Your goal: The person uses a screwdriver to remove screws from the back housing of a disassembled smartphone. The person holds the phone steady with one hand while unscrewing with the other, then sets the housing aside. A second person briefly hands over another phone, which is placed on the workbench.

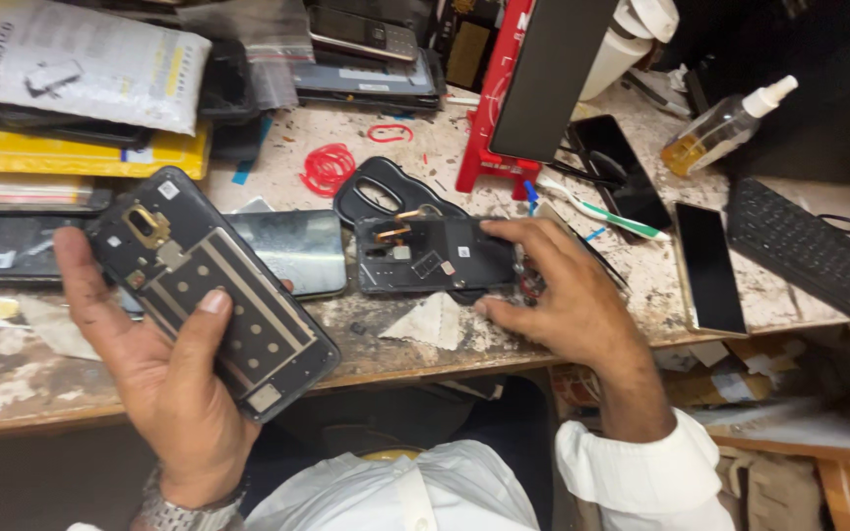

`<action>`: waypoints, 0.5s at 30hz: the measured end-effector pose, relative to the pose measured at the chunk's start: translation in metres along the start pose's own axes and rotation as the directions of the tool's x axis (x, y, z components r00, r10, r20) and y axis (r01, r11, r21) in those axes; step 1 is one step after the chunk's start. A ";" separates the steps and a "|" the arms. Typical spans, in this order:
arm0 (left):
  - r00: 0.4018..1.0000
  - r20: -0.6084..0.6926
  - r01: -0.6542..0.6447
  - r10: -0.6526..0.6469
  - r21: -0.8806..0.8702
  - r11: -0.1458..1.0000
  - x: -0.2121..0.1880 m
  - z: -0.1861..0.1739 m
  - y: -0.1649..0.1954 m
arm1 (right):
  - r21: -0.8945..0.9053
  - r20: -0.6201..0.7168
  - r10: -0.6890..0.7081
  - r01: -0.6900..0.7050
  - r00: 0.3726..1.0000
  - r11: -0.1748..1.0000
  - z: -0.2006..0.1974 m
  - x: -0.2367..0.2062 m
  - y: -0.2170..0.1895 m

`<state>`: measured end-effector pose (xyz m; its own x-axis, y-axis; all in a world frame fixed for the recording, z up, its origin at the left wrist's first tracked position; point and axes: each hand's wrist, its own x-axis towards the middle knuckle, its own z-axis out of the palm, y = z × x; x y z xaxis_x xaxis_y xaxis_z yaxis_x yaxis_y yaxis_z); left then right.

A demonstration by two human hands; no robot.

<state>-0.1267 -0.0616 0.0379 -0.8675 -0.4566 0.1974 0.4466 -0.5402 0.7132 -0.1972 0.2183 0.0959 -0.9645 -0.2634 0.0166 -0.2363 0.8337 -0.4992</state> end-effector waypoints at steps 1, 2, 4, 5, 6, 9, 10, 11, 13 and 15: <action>1.000 -0.020 0.014 -0.015 -0.018 1.000 -0.002 0.000 0.000 | -0.014 -0.022 -0.068 0.068 0.997 0.998 -0.002 0.000 0.001; 0.999 -0.039 0.024 -0.025 -0.032 0.999 -0.002 0.000 0.000 | -0.026 -0.043 -0.140 0.139 0.989 0.990 -0.002 0.001 0.002; 1.000 -0.026 0.013 -0.013 -0.005 1.000 -0.001 -0.001 0.000 | -0.033 -0.052 -0.232 0.230 0.971 0.973 -0.001 0.006 0.005; 1.000 -0.026 0.006 -0.006 0.016 1.000 -0.001 -0.003 0.002 | -0.035 -0.035 -0.242 0.241 0.970 0.970 0.000 0.010 0.006; 1.000 -0.015 0.005 -0.005 0.026 1.000 -0.001 -0.004 0.003 | -0.052 -0.023 -0.244 0.242 0.970 0.969 -0.001 0.012 0.008; 0.999 0.031 0.023 -0.023 0.004 1.000 -0.002 -0.004 -0.002 | -0.019 0.069 -0.114 0.116 0.991 0.993 -0.004 0.017 0.011; 0.999 0.027 0.021 -0.021 0.006 1.000 -0.004 -0.005 -0.002 | -0.022 0.069 -0.118 0.120 0.991 0.993 -0.005 0.018 0.011; 1.000 0.020 0.018 -0.019 0.011 1.000 -0.005 -0.006 -0.001 | -0.022 0.071 -0.125 0.127 0.990 0.992 -0.005 0.018 0.011; 1.000 0.021 -0.006 0.006 0.018 1.000 -0.005 -0.008 -0.001 | -0.004 0.061 -0.138 0.138 0.989 0.990 -0.006 0.017 0.011; 1.000 0.023 -0.012 0.012 0.021 1.000 -0.005 -0.008 -0.001 | 0.021 0.030 -0.135 0.134 0.990 0.991 -0.009 0.015 0.013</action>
<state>-0.1213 -0.0646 0.0309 -0.8669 -0.4469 0.2209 0.4525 -0.5197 0.7247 -0.2160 0.2294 0.0969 -0.9200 -0.3876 0.0577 -0.3609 0.7807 -0.5102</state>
